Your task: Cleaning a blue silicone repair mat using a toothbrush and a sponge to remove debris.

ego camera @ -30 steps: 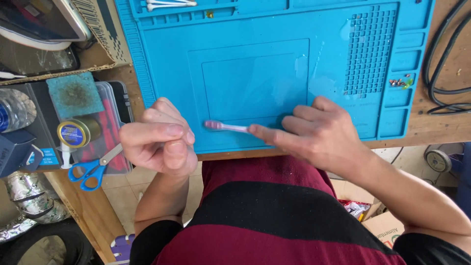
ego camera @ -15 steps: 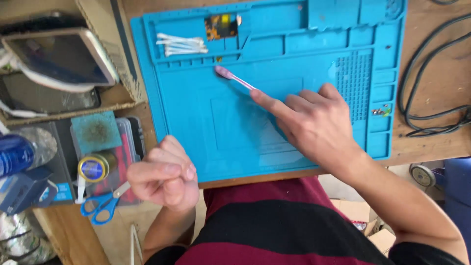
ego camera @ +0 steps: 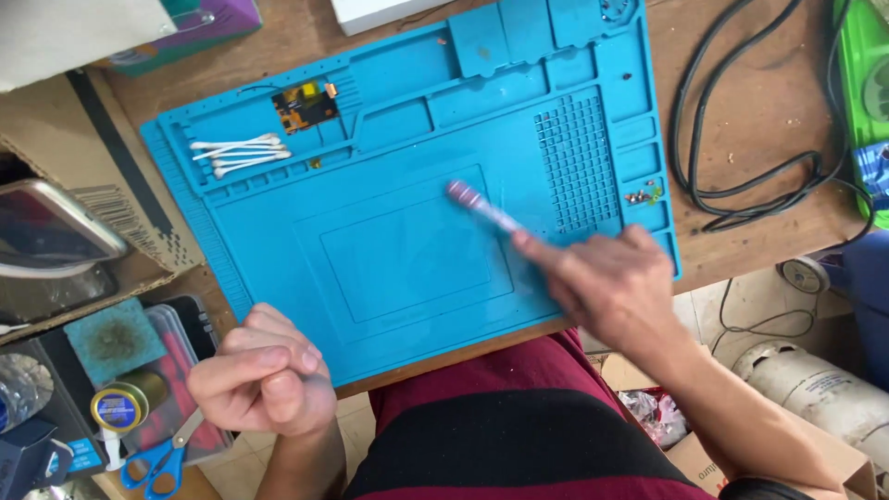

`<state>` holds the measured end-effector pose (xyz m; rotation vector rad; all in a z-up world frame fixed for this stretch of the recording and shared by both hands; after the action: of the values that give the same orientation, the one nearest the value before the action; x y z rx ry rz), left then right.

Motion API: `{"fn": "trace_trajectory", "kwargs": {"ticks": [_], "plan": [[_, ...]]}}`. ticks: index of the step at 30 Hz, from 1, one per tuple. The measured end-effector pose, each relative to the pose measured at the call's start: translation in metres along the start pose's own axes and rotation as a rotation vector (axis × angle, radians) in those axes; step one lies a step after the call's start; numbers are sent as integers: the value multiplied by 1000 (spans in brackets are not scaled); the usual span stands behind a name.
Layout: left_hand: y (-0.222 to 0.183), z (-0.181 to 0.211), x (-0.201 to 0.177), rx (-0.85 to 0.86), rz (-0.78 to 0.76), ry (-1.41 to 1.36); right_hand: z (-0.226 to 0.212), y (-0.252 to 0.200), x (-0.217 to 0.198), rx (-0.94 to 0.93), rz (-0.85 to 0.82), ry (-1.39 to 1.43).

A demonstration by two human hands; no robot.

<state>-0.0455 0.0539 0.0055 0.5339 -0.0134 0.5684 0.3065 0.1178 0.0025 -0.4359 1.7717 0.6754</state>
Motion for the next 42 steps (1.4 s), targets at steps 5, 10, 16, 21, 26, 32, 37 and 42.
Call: {"fn": "trace_trajectory", "kwargs": {"ticks": [5,10,16,21,26,32,37,42], "plan": [[-3,1,15,-24,-19,-7,42,-13,-22,112,8,-101],[0,3,43,9,-96,-56,40,-11,-24,-96,-46,71],[2,10,77,31,-293,-146,32,0,-20,-223,-98,168],[-3,13,90,23,-455,-153,73,15,-31,-103,5,-65],[-6,14,104,46,-415,-165,49,5,-36,-271,-157,197],[-12,11,116,11,-412,-167,48,-40,-51,-96,-71,32],[-18,12,125,-26,-450,-187,67,-74,-57,-18,-43,-134],[-19,12,124,-4,-465,-164,33,-72,-52,-64,-77,60]]}}
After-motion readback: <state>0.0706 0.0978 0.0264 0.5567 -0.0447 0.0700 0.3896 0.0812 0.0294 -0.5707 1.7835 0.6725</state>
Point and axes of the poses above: each hand's wrist, its own y-axis towards the middle knuckle, its own x-axis out of the palm, z = x × y, the point moved 3 cm from there along y, towards the middle knuckle, and after that the axes turned 3 degrees about z, right-handed, at the moved point
